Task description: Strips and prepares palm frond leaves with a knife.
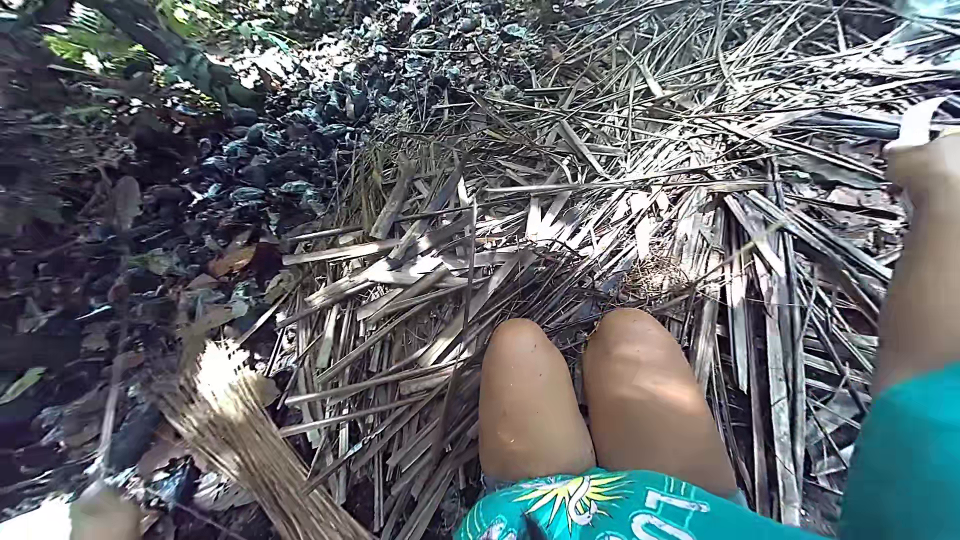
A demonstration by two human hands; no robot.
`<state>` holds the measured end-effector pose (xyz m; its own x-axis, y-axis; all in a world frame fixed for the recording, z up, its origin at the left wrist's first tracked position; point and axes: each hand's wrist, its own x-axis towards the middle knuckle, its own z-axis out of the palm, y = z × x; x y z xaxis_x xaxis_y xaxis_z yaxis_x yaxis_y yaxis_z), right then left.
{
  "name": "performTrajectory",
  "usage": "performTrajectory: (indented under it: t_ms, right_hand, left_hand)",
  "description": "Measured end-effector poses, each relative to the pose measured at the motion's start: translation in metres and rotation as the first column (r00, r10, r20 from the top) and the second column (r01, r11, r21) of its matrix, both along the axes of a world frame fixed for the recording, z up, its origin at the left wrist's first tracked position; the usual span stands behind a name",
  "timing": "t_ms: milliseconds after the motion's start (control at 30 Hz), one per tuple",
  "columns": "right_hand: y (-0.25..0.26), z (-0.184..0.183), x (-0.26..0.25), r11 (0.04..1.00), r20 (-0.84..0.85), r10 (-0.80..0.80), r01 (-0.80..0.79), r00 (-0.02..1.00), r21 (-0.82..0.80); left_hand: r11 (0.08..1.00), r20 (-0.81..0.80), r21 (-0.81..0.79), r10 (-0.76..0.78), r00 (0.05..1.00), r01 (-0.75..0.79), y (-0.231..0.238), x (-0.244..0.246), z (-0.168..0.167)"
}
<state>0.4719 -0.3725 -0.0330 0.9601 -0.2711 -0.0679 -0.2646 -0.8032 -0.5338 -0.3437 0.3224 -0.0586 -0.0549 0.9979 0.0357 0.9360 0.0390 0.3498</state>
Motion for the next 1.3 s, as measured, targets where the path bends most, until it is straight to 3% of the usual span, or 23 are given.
performTrajectory:
  t_ms: [133, 200, 267, 333, 433, 533, 633, 733, 833, 900, 967, 1000, 1067, 1167, 1200, 1233, 1300]
  right_hand:
    - [0.082, 0.019, -0.079, 0.95, -0.055, 0.296, -0.289, 0.954, 0.118]
    - [0.129, 0.02, -0.131, 0.855, -0.043, 0.478, -0.454, 0.877, 0.251]
    - [0.165, 0.013, -0.188, 0.684, -0.015, 0.664, -0.598, 0.748, 0.418]
    - [0.195, 0.02, -0.247, 0.443, 0.027, 0.825, -0.677, 0.564, 0.588]
    - [0.221, 0.025, -0.319, 0.125, 0.088, 0.955, -0.656, 0.282, 0.744]
    - [0.23, 0.007, -0.354, -0.028, 0.164, 0.971, -0.603, 0.173, 0.797]
    - [0.226, 0.005, -0.368, -0.077, 0.15, 0.984, -0.534, 0.096, 0.842]
    - [0.222, 0.006, -0.373, -0.089, 0.153, 0.983, -0.458, 0.105, 0.884]
    - [0.221, 0.01, -0.366, -0.011, 0.148, 0.959, -0.49, 0.242, 0.871]
    - [0.22, 0.021, -0.336, 0.077, 0.18, 0.893, -0.534, 0.413, 0.842]
    - [0.222, 0.029, -0.298, 0.082, 0.222, 0.818, -0.49, 0.53, 0.868]
    - [0.221, 0.033, -0.29, 0.072, 0.217, 0.812, -0.462, 0.542, 0.884]
    - [0.218, 0.038, -0.306, 0.101, 0.101, 0.895, -0.415, 0.436, 0.904]
    - [0.219, 0.03, -0.356, 0.113, -0.095, 0.993, -0.297, 0.074, 0.948]
    - [0.221, 0.025, -0.364, 0.091, -0.086, 0.996, -0.242, 0.029, 0.966]
    - [0.222, 0.024, -0.364, 0.088, -0.08, 0.996, -0.207, 0.047, 0.974]
    - [0.222, 0.028, -0.347, 0.084, -0.045, 0.983, -0.217, 0.178, 0.973]
  left_hand:
    - [0.942, 0.208, -0.172, -0.253, 0.945, 0.29, -0.093, 0.138, 0.005]
    - [0.865, 0.281, -0.274, -0.347, 0.895, 0.421, -0.14, 0.193, 0.007]
    - [0.777, 0.408, -0.315, -0.407, 0.817, 0.544, -0.185, 0.236, 0.008]
    - [0.695, 0.526, -0.281, -0.465, 0.712, 0.662, -0.229, 0.27, 0.016]
    - [0.547, 0.638, -0.154, -0.581, 0.506, 0.823, -0.281, 0.297, 0.029]
    - [0.406, 0.668, 0.019, -0.685, 0.291, 0.914, -0.306, 0.305, 0.037]
    - [0.361, 0.658, 0.129, -0.728, 0.193, 0.924, -0.317, 0.308, 0.041]
    - [0.347, 0.628, 0.154, -0.757, 0.179, 0.925, -0.325, 0.309, 0.043]
    - [0.339, 0.54, 0.134, -0.813, 0.218, 0.931, -0.331, 0.308, 0.042]
    - [0.322, 0.414, 0.098, -0.874, 0.256, 0.942, -0.335, 0.299, 0.036]
    - [0.306, 0.342, 0.096, -0.904, 0.257, 0.947, -0.339, 0.29, 0.029]
    - [0.308, 0.344, 0.09, -0.902, 0.261, 0.947, -0.338, 0.287, 0.029]
    - [0.327, 0.359, 0.084, -0.891, 0.277, 0.941, -0.335, 0.289, 0.031]
    - [0.334, 0.3, 0.124, -0.91, 0.286, 0.934, -0.33, 0.297, 0.036]
    - [0.325, 0.258, 0.149, -0.924, 0.281, 0.934, -0.329, 0.297, 0.035]
    - [0.31, 0.211, 0.172, -0.939, 0.272, 0.935, -0.328, 0.296, 0.033]
    - [0.275, 0.091, 0.229, -0.961, 0.261, 0.934, -0.326, 0.292, 0.029]
